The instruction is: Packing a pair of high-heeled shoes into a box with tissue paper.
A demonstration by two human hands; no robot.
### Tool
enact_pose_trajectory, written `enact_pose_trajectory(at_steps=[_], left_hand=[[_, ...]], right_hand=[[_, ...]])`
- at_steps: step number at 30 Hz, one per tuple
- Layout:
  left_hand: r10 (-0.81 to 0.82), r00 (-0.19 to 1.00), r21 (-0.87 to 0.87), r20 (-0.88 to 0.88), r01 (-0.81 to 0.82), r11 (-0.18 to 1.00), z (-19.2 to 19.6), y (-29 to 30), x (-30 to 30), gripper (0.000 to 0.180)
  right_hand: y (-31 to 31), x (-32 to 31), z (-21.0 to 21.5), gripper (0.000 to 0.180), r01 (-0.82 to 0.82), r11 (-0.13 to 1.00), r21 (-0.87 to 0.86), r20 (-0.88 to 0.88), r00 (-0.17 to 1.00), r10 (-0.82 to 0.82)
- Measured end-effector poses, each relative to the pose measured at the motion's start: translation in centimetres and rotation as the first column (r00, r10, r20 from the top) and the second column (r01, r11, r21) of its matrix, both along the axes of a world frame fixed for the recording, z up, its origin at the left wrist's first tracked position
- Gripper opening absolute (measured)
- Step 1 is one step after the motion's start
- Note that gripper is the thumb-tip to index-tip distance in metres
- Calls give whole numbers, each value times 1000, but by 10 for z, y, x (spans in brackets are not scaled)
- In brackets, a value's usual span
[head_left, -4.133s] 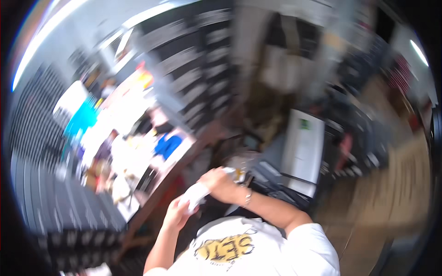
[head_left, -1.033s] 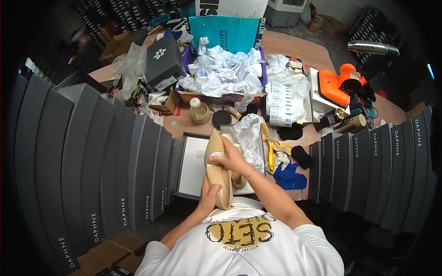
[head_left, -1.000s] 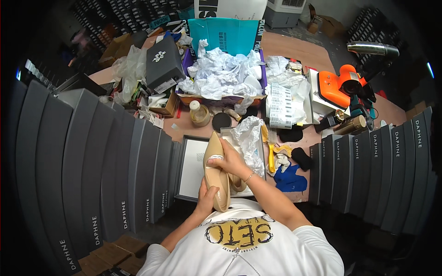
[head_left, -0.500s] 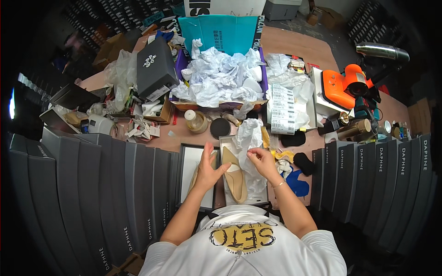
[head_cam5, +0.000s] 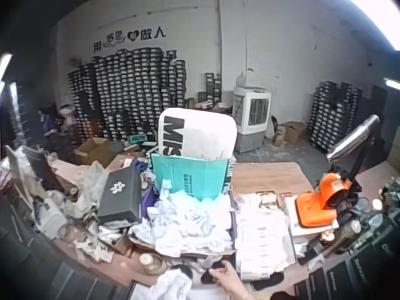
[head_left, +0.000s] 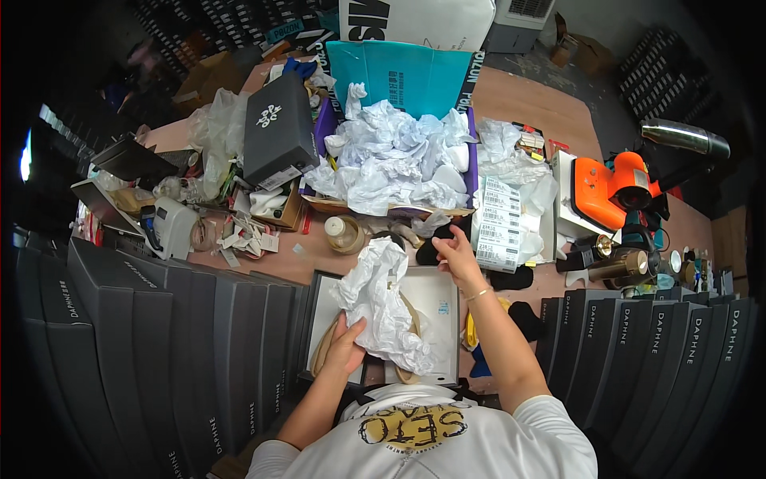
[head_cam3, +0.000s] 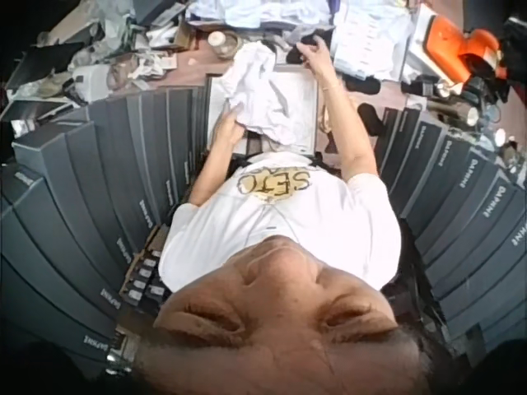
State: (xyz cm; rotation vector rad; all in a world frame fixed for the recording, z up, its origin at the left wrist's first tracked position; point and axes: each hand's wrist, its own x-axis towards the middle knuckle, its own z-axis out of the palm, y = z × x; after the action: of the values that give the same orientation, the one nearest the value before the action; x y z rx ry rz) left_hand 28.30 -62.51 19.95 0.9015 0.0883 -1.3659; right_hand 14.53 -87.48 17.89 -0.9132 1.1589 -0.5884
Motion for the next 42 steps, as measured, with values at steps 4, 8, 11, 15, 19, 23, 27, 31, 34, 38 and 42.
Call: enact_pose_trajectory(at_steps=[4,8,11,15,19,23,27,31,34,38,42], left_hand=[[7,941,8,-337,-5,1000,-9,15,-8,49],[69,967,69,-247,-54,996,-13,22,-13,47],[128,990,8,-55,-127,992,-9,9,-4,46],[1,975,-115,222,25,993,32,-18,-28,47],[-57,907,-196,417,152,969,52,-10,-64,43],[3,981,-188,194,34,982,54,3,-56,30],[94,920,-231,379,-4,973,49,12,-60,31],[-42,896,-267,442,177,947,60,22,-51,31],[-126,802,-215,584,302,929,82,25,-53,31],[-136,939,-263,315,224,939,74,21,-47,31],[-117,940,-265,320,207,942,77,16,-47,27]], right_hand=[[-32,12,-58,33,-165,969,-182,-153,979,137],[-5,2,1,22,-56,983,-177,151,985,84],[38,-35,48,15,-98,995,-31,481,871,101],[101,-54,84,9,-279,937,-208,242,914,326],[140,-44,85,13,-277,746,-606,-64,951,301],[151,-61,78,16,-161,893,-419,14,983,183],[160,-78,64,17,-28,986,-167,310,948,79],[188,-73,122,26,-212,928,-307,255,921,295],[188,-73,118,26,-315,888,-334,171,907,386],[179,-77,112,21,-292,944,-153,286,901,325],[168,-93,101,30,-242,950,-195,360,884,299]])
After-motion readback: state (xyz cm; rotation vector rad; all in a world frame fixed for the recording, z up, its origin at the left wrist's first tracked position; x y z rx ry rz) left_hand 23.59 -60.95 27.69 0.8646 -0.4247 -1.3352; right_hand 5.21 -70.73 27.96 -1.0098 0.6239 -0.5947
